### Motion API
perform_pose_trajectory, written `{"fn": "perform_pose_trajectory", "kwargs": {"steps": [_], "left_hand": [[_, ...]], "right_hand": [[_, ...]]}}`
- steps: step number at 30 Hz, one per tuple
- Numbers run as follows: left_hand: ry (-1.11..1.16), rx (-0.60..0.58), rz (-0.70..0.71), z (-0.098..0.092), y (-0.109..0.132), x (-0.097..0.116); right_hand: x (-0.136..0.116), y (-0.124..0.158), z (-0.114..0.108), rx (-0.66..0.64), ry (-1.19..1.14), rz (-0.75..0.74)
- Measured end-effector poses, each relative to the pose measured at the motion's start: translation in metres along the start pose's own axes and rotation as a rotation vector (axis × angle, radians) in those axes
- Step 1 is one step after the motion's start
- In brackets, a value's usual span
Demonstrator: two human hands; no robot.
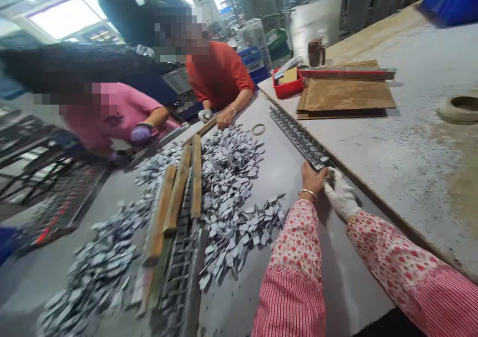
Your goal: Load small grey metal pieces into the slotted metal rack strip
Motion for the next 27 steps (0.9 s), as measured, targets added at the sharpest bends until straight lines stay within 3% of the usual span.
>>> {"fn": "perform_pose_trajectory", "kwargs": {"steps": [3,5,8,12,15,17,19,21,24,27], "left_hand": [[-0.017,0.045,0.04,-0.022,0.042,0.002],[-0.042,0.092,0.069,-0.058,0.078,-0.006],[-0.106,0.229,0.062,-0.139,0.134,-0.03],[-0.23,0.517,-0.06,-0.257,0.222,-0.06],[-0.341,0.72,-0.149,-0.312,0.314,-0.067],[-0.533,0.869,-0.221,-0.324,0.384,-0.07],[-0.634,1.049,-0.377,-0.322,0.453,-0.078],[-0.648,1.124,-0.569,-0.315,0.511,-0.092],[-0.458,0.967,-0.864,-0.303,0.569,-0.118],[-0.071,0.759,-1.045,-0.295,0.586,-0.134]], "right_hand": [[0.011,0.023,-0.011,0.022,-0.047,0.008],[0.016,0.038,-0.021,0.031,-0.076,0.007],[0.017,0.057,-0.033,0.047,-0.049,-0.018],[0.008,0.072,-0.041,0.021,0.03,-0.044],[0.007,0.072,-0.041,0.024,0.111,-0.04],[0.009,0.069,-0.041,0.019,0.118,-0.037],[0.011,0.067,-0.042,0.008,0.094,-0.049],[0.011,0.065,-0.043,-0.003,0.08,-0.069],[0.008,0.065,-0.044,-0.007,0.112,-0.092],[0.005,0.065,-0.043,0.009,0.16,-0.095]]}}
Point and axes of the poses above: each hand's wrist, its own y-axis away from the middle knuckle, its own z-axis out of the palm, x = y × z, the point moved 1 cm from there along -y, towards the middle knuckle, and after that the axes turned 4 degrees about -y, right-handed, at the moved point
